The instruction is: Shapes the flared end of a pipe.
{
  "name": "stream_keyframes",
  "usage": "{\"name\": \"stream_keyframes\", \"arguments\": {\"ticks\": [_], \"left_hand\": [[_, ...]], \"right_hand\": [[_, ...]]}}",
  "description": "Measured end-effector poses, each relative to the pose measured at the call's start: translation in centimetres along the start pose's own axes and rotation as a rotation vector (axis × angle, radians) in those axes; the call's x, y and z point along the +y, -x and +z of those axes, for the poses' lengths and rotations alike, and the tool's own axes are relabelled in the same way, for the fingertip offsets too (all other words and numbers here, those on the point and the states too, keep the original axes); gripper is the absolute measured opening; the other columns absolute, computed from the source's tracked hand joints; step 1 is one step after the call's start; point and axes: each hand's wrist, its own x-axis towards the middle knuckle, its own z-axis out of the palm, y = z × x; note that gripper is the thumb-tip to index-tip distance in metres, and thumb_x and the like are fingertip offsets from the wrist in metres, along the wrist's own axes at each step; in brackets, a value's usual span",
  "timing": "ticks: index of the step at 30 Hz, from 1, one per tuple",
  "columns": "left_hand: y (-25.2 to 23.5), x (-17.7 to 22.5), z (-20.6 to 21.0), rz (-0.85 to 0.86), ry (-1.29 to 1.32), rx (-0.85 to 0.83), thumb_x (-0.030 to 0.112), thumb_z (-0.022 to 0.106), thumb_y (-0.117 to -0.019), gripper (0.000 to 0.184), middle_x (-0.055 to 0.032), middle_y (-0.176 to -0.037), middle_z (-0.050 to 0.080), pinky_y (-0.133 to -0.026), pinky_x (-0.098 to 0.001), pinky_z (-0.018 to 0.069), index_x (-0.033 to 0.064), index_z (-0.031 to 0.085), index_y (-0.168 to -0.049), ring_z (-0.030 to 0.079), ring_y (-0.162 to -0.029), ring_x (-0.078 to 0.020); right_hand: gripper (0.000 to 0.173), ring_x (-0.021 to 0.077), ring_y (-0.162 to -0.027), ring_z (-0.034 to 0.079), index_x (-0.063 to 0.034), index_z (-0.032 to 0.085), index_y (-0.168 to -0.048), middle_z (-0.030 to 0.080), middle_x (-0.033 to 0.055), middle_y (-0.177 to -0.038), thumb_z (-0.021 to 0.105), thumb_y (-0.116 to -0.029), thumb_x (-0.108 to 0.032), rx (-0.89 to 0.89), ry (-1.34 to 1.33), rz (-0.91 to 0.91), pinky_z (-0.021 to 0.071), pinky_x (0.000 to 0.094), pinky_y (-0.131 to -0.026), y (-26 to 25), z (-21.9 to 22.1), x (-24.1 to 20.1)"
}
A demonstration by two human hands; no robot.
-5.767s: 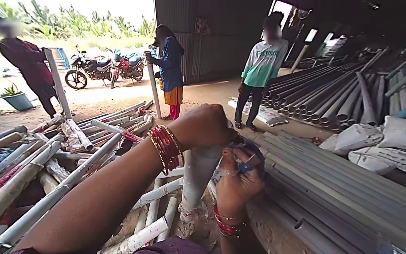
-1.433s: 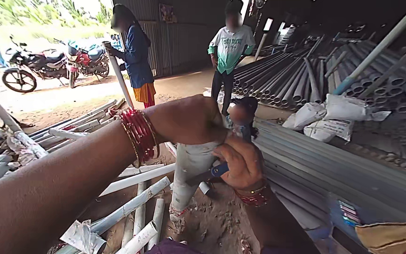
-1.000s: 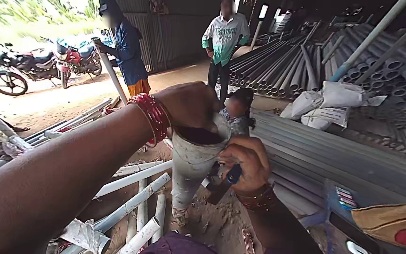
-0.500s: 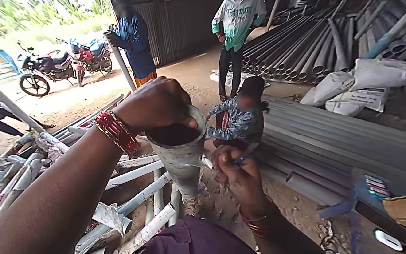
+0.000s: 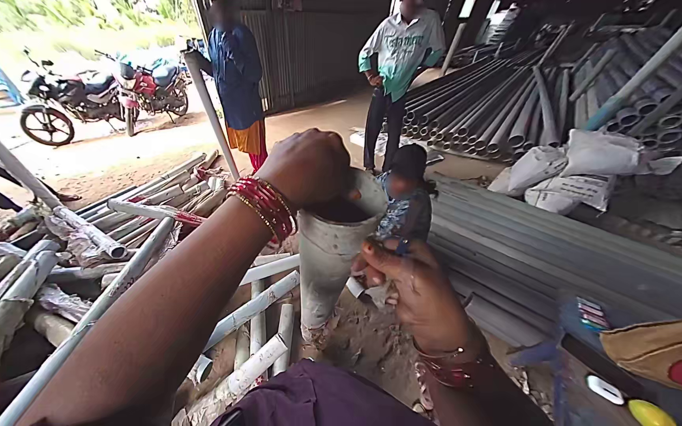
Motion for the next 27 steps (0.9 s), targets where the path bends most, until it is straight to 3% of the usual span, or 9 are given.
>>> {"name": "stream_keyframes", "arguments": {"ticks": [2, 4, 7, 10, 13, 15, 18, 21, 27], "left_hand": [[0.0, -0.5, 0.0, -0.001, 0.067, -0.008, 0.039, 0.078, -0.089, 0.029, -0.0101, -0.081, 0.067, -0.071, -0.0598, 0.0476, 0.0116, 0.072, -0.081, 0.065, -0.084, -0.0315], [0.2, -0.8, 0.2, 0.001, 0.13, -0.049, 0.038, 0.076, -0.0914, 0.027, -0.009, -0.083, 0.068, -0.073, -0.0589, 0.0482, 0.0119, 0.073, -0.085, 0.065, -0.084, -0.0294], [0.2, -1.4, -0.1, -0.007, 0.144, -0.08, 0.035, 0.074, -0.0936, 0.026, -0.0105, -0.085, 0.068, -0.076, -0.059, 0.0482, 0.0097, 0.073, -0.087, 0.065, -0.086, -0.0292], [0.0, -1.9, -0.2, -0.024, 0.157, -0.076, 0.034, 0.075, -0.0938, 0.027, -0.0123, -0.086, 0.068, -0.076, -0.0601, 0.0472, 0.0085, 0.073, -0.087, 0.064, -0.087, -0.0312], [-0.1, -2.0, 0.0, -0.018, 0.171, -0.066, 0.034, 0.075, -0.0933, 0.027, -0.0114, -0.082, 0.067, -0.073, -0.0597, 0.0471, 0.009, 0.072, -0.084, 0.063, -0.082, -0.0303], [0.0, -2.1, -0.1, -0.014, 0.161, -0.067, 0.034, 0.074, -0.0937, 0.027, -0.0109, -0.08, 0.066, -0.071, -0.0594, 0.0469, 0.0092, 0.072, -0.083, 0.063, -0.079, -0.03], [0.0, -2.7, -0.3, -0.021, 0.159, -0.068, 0.033, 0.073, -0.0947, 0.026, -0.0113, -0.082, 0.067, -0.073, -0.0601, 0.047, 0.0089, 0.072, -0.084, 0.063, -0.082, -0.0308], [0.2, -3.1, -0.3, -0.044, 0.177, -0.074, 0.033, 0.074, -0.0942, 0.026, -0.0115, -0.084, 0.068, -0.075, -0.0605, 0.0473, 0.0092, 0.073, -0.085, 0.064, -0.085, -0.0308], [0.4, -3.2, -0.6, -0.072, 0.226, -0.113, 0.035, 0.076, -0.0927, 0.028, -0.006, -0.074, 0.064, -0.068, -0.0512, 0.0466, 0.0104, 0.071, -0.08, 0.06, -0.073, -0.0227]], "right_hand": [[0.028, -0.0017, -0.041, 0.047, -0.0083, 0.068, -0.075, 0.06, -0.001, -0.058, 0.053, -0.0979, -0.012, 0.046, -0.216, -0.014, 0.0364, 0.0123, -0.038, -0.4, -0.8, 0.3], [0.026, 0.0005, -0.04, 0.047, -0.0116, 0.065, -0.072, 0.057, -0.002, -0.056, 0.052, -0.0949, -0.014, 0.156, -0.247, -0.06, 0.0383, 0.0146, -0.037, -0.8, -1.5, 0.1], [0.028, 0.0006, -0.042, 0.045, -0.0125, 0.064, -0.07, 0.057, -0.002, -0.056, 0.053, -0.0957, -0.012, 0.204, -0.063, -0.109, 0.0367, 0.0147, -0.039, -0.7, -1.7, -0.5], [0.033, -0.0021, -0.046, 0.043, -0.0152, 0.066, -0.075, 0.056, -0.0065, -0.059, 0.054, -0.1032, -0.027, 0.064, 0.126, -0.092, 0.0351, 0.0125, -0.044, -0.6, -1.7, 0.1], [0.032, -0.0008, -0.047, 0.043, -0.0171, 0.062, -0.073, 0.049, -0.0086, -0.056, 0.066, -0.0974, -0.037, 0.053, 0.354, -0.108, 0.0352, 0.0164, -0.045, -1.5, -1.1, 0.4], [0.024, -0.0008, -0.05, 0.049, -0.0151, 0.065, -0.075, 0.056, -0.0079, -0.059, 0.072, -0.0945, -0.028, 0.04, 0.479, -0.143, 0.0403, 0.0174, -0.048, -2.2, -0.7, -0.1], [0.021, -0.002, -0.046, 0.044, -0.011, 0.067, -0.073, 0.056, -0.0063, -0.057, 0.067, -0.093, -0.005, -0.094, 0.305, -0.152, 0.0375, 0.0137, -0.045, -2.9, -0.7, -0.8], [0.023, -0.001, -0.043, 0.043, -0.0093, 0.067, -0.07, 0.053, -0.0039, -0.053, 0.06, -0.0905, -0.002, -0.14, 0.083, -0.11, 0.0363, 0.0139, -0.041, -3.2, -0.2, -0.4], [0.024, -0.001, -0.042, 0.047, -0.0085, 0.071, -0.072, 0.057, -0.0026, -0.054, 0.057, -0.0892, 0.0, -0.097, -0.143, -0.141, 0.0392, 0.0138, -0.041, -1.9, 2.3, -0.5]]}}
